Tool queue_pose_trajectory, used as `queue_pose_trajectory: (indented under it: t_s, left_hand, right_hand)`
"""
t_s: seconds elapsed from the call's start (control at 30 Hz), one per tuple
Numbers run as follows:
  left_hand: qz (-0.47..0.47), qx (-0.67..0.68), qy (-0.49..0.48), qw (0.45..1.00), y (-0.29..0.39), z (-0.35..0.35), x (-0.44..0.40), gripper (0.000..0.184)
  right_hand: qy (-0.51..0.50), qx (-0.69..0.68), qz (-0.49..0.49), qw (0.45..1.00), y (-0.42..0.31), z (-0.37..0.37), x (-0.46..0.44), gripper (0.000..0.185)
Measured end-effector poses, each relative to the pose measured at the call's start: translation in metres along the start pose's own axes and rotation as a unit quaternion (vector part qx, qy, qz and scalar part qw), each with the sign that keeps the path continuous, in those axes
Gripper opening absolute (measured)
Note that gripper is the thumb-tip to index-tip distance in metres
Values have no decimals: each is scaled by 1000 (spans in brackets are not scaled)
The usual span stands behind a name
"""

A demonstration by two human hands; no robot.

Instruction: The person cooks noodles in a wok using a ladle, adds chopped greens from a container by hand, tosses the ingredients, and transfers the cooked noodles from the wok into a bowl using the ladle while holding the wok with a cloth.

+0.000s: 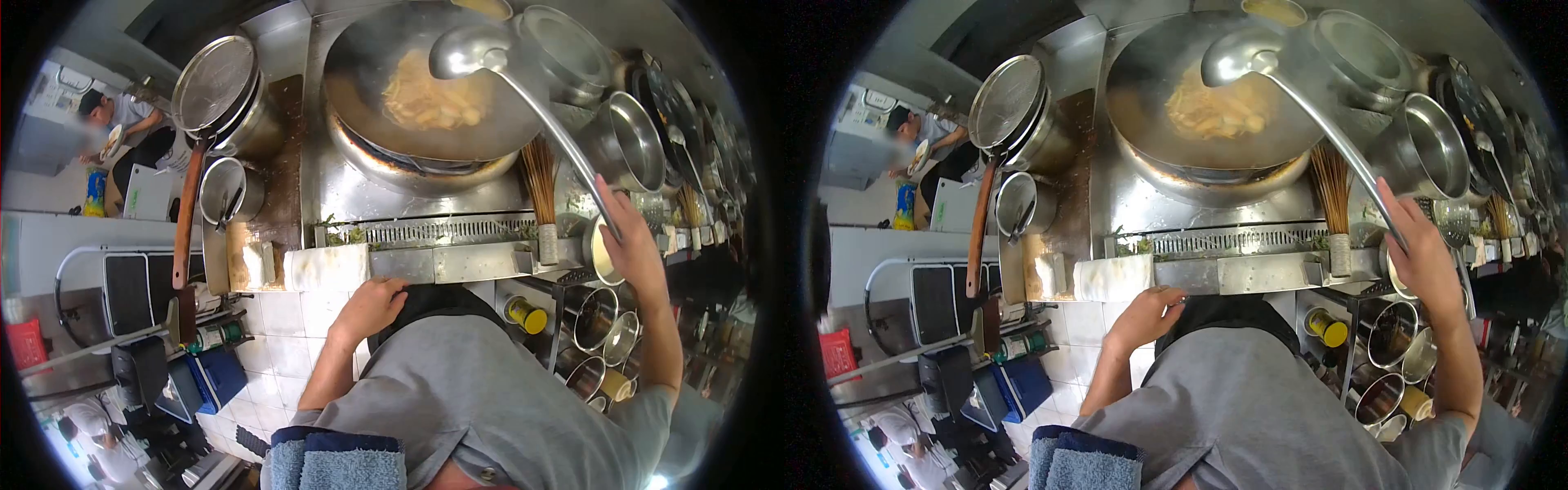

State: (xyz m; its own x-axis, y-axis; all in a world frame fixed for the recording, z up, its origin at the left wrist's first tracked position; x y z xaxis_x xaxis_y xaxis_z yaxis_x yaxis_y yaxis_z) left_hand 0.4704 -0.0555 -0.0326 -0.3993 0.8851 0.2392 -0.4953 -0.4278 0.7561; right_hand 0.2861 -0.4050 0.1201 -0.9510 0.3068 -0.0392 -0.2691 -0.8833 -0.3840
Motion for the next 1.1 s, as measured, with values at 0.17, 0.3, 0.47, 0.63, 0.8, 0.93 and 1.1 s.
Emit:
queue_pose_trajectory:
  t_s: [0.17,0.3,0.47,0.63,0.8,0.93,1.1]
  left_hand:
    - [-78,-47,-5,996,13,5,-26,21]
    - [-102,-45,-10,994,24,6,-45,19]
    - [-221,-14,103,970,55,8,-62,17]
    - [-269,-87,304,910,86,22,-107,17]
    - [-211,-195,323,901,86,21,-146,20]
    - [-210,-159,321,910,80,19,-150,23]
    - [-225,-187,324,900,80,17,-144,32]
  right_hand:
    - [-56,12,-40,998,4,32,40,77]
    - [-109,51,-85,989,27,8,45,76]
    - [16,-23,42,999,45,-40,26,73]
    - [29,-363,-248,898,13,-60,6,69]
    - [62,-560,-216,797,-23,-125,-35,70]
    - [56,-604,-216,765,-28,-135,-22,73]
    - [17,-462,-226,857,-33,-110,-17,73]
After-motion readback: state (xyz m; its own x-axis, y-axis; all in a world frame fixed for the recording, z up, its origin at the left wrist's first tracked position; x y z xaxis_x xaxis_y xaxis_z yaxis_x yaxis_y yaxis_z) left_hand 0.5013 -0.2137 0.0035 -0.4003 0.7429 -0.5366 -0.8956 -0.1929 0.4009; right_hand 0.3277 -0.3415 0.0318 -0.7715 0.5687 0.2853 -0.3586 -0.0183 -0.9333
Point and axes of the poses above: each hand's wrist, its own x-axis away from the middle knuckle, its own z-axis out of the back of the hand, y = z × x, the point moved 1 cm from there along -x, towards the middle knuckle, and after that the axes turned 1 degree about -z, right-handed, at the moved point
